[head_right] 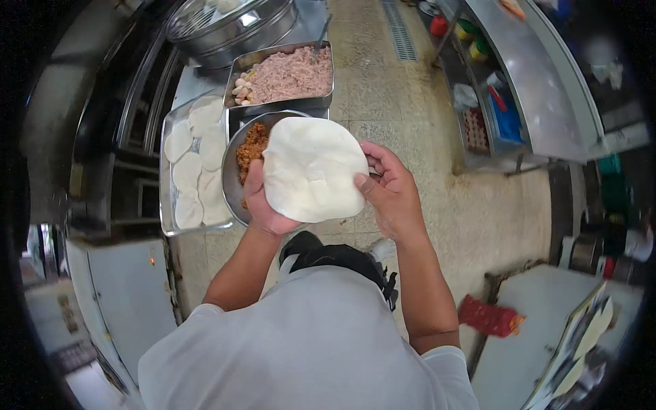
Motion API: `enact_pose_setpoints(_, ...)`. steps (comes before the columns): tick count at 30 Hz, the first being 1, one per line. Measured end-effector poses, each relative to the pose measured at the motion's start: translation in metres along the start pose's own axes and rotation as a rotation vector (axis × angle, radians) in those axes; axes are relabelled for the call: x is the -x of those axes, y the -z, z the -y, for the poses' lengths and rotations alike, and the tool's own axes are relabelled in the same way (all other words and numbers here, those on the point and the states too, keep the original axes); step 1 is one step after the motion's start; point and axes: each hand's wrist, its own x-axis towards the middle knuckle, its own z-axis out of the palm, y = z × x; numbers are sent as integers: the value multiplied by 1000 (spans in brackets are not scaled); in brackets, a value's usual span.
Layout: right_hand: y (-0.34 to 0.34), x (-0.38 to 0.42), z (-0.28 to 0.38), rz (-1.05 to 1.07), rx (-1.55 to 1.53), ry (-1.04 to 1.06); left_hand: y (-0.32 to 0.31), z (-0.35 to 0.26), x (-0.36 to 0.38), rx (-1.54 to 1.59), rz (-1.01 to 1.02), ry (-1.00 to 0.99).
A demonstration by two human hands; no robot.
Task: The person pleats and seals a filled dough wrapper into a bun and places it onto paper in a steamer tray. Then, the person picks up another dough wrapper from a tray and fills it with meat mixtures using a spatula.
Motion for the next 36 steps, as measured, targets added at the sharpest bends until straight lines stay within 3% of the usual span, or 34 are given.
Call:
enact_pose_setpoints(3,26,-15,19,153,90,7,-2,25,-8,89,87,-90)
enact_pose_setpoints(6,47,-46,20,286,209,-31,12,32,-23,-161,-210,55)
enact_pose_setpoints(10,43,-91,26,449,211,-79,0,30,-21,-120,-279,-143)
enact_pose_setpoints(12,37,-115,28,518,172,-95,3,23,-26,24,-55,-286)
enact_pose_setpoints(13,37,-128,28,571,247,-129,14,21,-29,30,-57,-315)
enact_pose_setpoints(15,35,-156,29,638,339,-159,32,11,-44,-187,-260,-295)
enact_pose_setpoints(16,37,-170,29,646,379,-161,34,5,-54,-180,-250,-312)
enact_pose_setpoints(18,43,-201,40,679,447,-182,32,6,-75,-58,-19,-489)
enact_pose_setpoints(19,45,-221,51,687,484,-164,26,7,-82,-42,-28,-517)
enact_pose_setpoints(21,46,-261,61,739,511,-147,13,-2,-90,110,127,-718)
enact_pose_setpoints(23,46,-306,65,707,1055,266,24,-26,-77,19,83,-757)
enact_pose_setpoints(24,44,-331,62,748,1050,275,28,-36,-70,-213,-153,-714)
enact_pose_setpoints(25,42,-355,57,782,1262,451,30,-39,-65,-430,-400,-652)
enact_pose_setpoints(26,41,-378,49,807,1465,639,29,-35,-65,-423,-418,-683)
enact_pose_setpoints(28,42,-423,31,850,1558,784,25,-21,-68,-221,-121,-1031)
enact_pose_setpoints(29,44,-442,22,855,1651,925,22,-12,-70,-217,-145,-1069)
enact_pose_setpoints(30,48,-459,13,900,1625,939,17,-5,-72,-167,-145,-1181)
enact_pose_setpoints(32,51,-490,-3,819,1864,1257,18,11,-71,-15,-128,-1303)
enact_pose_setpoints(33,51,-498,-6,857,1835,1274,21,23,-65,-19,-146,-1338)
enact_pose_setpoints(35,48,-515,-7,1082,2084,1015,21,52,-62,-88,-527,-1376)
enact_pose_setpoints(36,47,-522,-10,1125,2057,1047,11,68,-72,0,-459,-1508)
